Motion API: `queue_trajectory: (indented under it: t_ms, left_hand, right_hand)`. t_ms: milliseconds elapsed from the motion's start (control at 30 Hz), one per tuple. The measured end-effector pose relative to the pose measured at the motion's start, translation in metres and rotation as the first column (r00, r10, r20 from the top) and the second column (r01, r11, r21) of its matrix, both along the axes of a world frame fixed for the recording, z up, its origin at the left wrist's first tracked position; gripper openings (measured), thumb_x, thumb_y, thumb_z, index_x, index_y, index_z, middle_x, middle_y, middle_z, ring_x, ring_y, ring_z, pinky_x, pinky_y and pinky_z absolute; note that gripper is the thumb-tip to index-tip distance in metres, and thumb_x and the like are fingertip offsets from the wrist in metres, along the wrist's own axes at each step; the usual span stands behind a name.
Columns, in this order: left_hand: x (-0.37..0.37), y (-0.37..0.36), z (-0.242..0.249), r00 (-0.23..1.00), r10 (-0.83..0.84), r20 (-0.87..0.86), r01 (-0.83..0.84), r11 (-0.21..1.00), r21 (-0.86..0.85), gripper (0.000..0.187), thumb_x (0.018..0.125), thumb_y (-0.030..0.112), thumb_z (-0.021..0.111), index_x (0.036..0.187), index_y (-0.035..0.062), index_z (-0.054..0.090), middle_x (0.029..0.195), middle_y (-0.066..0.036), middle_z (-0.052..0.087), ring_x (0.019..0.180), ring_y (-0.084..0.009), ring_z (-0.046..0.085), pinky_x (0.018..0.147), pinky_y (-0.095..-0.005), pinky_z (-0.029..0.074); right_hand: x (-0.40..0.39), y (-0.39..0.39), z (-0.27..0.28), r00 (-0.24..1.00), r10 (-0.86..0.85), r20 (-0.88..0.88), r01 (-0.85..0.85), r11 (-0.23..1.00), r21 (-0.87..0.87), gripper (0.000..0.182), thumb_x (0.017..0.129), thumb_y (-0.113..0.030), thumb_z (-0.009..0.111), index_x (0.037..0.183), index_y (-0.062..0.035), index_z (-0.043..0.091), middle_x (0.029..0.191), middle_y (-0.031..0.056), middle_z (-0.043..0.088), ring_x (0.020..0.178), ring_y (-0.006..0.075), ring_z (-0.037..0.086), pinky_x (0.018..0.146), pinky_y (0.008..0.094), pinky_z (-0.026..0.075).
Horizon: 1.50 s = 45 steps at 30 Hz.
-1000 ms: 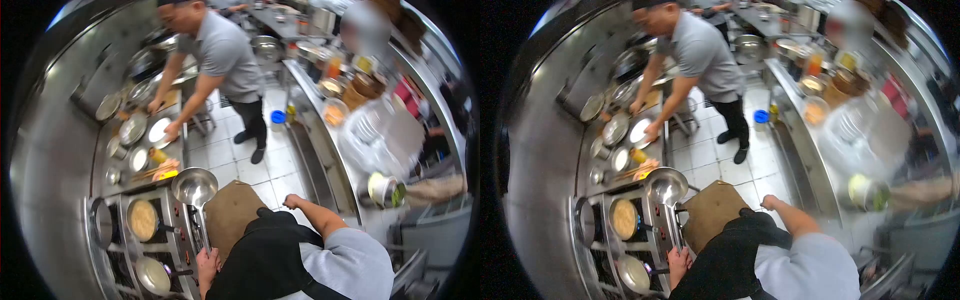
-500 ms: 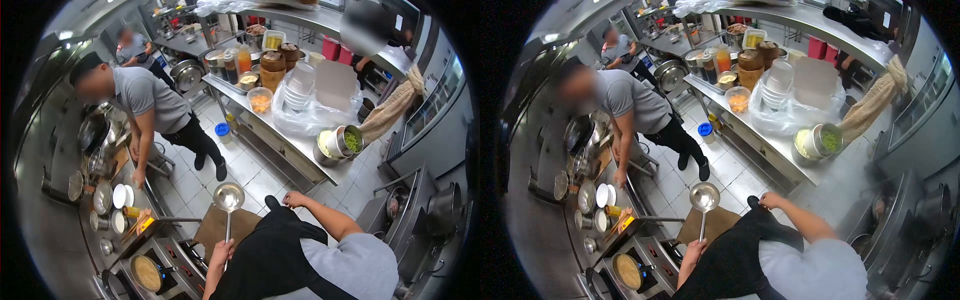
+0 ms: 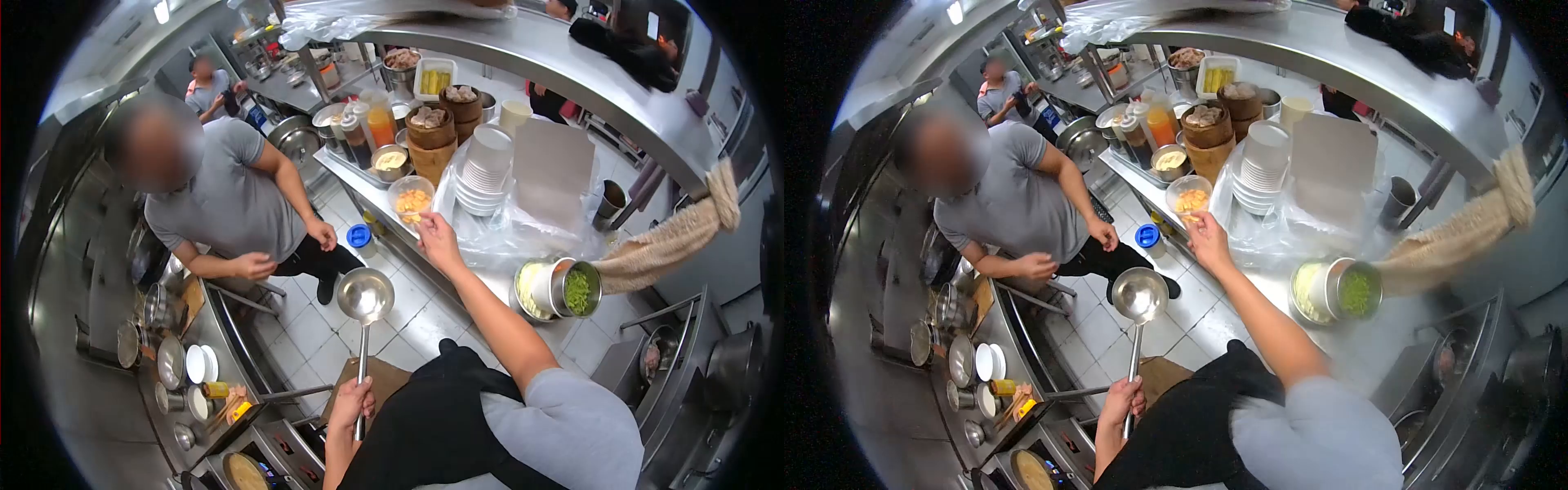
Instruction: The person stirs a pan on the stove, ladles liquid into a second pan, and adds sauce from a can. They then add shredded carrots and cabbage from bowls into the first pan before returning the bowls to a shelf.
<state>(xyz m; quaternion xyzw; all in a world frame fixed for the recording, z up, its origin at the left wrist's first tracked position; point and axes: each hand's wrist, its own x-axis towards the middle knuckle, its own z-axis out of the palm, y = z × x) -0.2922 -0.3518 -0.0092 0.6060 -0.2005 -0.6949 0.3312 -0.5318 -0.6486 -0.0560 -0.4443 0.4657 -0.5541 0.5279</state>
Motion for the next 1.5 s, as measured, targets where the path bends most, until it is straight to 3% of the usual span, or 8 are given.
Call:
queue_trajectory:
  t_ms: [433,633,767,900,1067,1133,1233,1500]
  left_hand:
    - [-0.007,-0.054,0.002,0.970,-0.205,0.127,0.196,0.977,0.086,0.029,0.097,0.027,0.055,0.076,0.0096,0.049,0.051,0.001,0.043,0.041,-0.0098,0.040,0.041,-0.0238,0.032]
    - [0.034,-0.032,-0.099,0.949,-0.273,0.157,0.241,0.950,0.198,0.031,0.097,0.027,0.055,0.073,0.0084,0.053,0.053,0.001,0.046,0.045,-0.0109,0.042,0.044,-0.0257,0.032]
    - [0.039,-0.012,-0.121,0.880,-0.425,0.213,0.348,0.880,0.322,0.033,0.095,0.026,0.057,0.068,0.0068,0.058,0.054,0.000,0.048,0.046,-0.0126,0.042,0.047,-0.0278,0.033]
    - [0.077,0.024,-0.225,0.626,-0.673,0.394,0.573,0.740,0.353,0.033,0.093,0.025,0.058,0.065,0.0077,0.057,0.054,-0.001,0.050,0.045,-0.0145,0.043,0.046,-0.0307,0.033]
    - [0.098,0.092,-0.244,0.473,-0.790,0.389,0.791,0.576,0.207,0.030,0.093,0.024,0.057,0.068,0.0069,0.058,0.056,-0.002,0.052,0.047,-0.0155,0.045,0.048,-0.0313,0.035]
    - [0.100,0.113,-0.244,0.438,-0.812,0.384,0.828,0.531,0.178,0.029,0.093,0.023,0.057,0.070,0.0066,0.059,0.057,-0.002,0.053,0.048,-0.0159,0.046,0.049,-0.0315,0.036]
    - [0.094,0.134,-0.242,0.401,-0.829,0.390,0.853,0.493,0.171,0.027,0.093,0.023,0.057,0.072,0.0061,0.060,0.059,-0.003,0.054,0.049,-0.0165,0.047,0.050,-0.0319,0.037]
    - [0.066,0.169,-0.229,0.375,-0.839,0.393,0.861,0.473,0.187,0.024,0.093,0.021,0.057,0.076,0.0049,0.062,0.063,-0.004,0.057,0.053,-0.0181,0.051,0.054,-0.0329,0.041]
  right_hand:
    - [0.007,0.077,-0.019,0.924,0.284,-0.254,-0.315,0.945,-0.088,0.020,0.094,-0.023,0.058,0.095,-0.0032,0.061,0.071,0.0010,0.057,0.065,0.0122,0.055,0.061,0.0290,0.045]
    - [-0.037,0.170,-0.137,0.037,0.742,-0.669,-0.641,0.531,0.554,0.037,0.087,-0.044,0.061,0.092,-0.0082,0.067,0.085,0.0141,0.067,0.082,0.0323,0.064,0.073,0.0460,0.049]
    - [-0.094,0.255,-0.195,0.583,0.528,-0.617,-0.289,0.845,0.450,0.041,0.084,-0.040,0.061,0.083,-0.0010,0.071,0.092,0.0198,0.069,0.085,0.0375,0.065,0.078,0.0464,0.052]
    - [-0.152,0.383,-0.293,0.367,0.273,-0.889,0.319,0.861,0.396,0.028,0.086,-0.031,0.055,0.085,-0.0098,0.072,0.090,0.0184,0.069,0.088,0.0354,0.066,0.078,0.0468,0.053]
    - [-0.177,0.574,-0.292,0.022,0.644,-0.765,-0.135,0.760,0.636,0.027,0.087,-0.030,0.057,0.085,-0.0067,0.071,0.082,0.0175,0.069,0.072,0.0339,0.067,0.064,0.0478,0.054]
    - [-0.163,0.627,-0.271,0.741,0.518,-0.427,0.185,0.454,0.872,0.037,0.090,-0.037,0.059,0.079,-0.0026,0.069,0.073,0.0142,0.068,0.058,0.0258,0.065,0.057,0.0420,0.053]
    - [-0.147,0.686,-0.271,0.913,0.193,-0.359,0.306,0.258,0.917,0.041,0.092,-0.037,0.061,0.074,-0.0002,0.067,0.066,0.0103,0.066,0.049,0.0189,0.061,0.050,0.0355,0.052]
    - [-0.200,0.657,-0.279,0.467,0.552,-0.691,0.052,0.763,0.644,0.030,0.089,-0.031,0.062,0.077,-0.0047,0.070,0.069,0.0087,0.068,0.056,0.0175,0.064,0.051,0.0325,0.054]
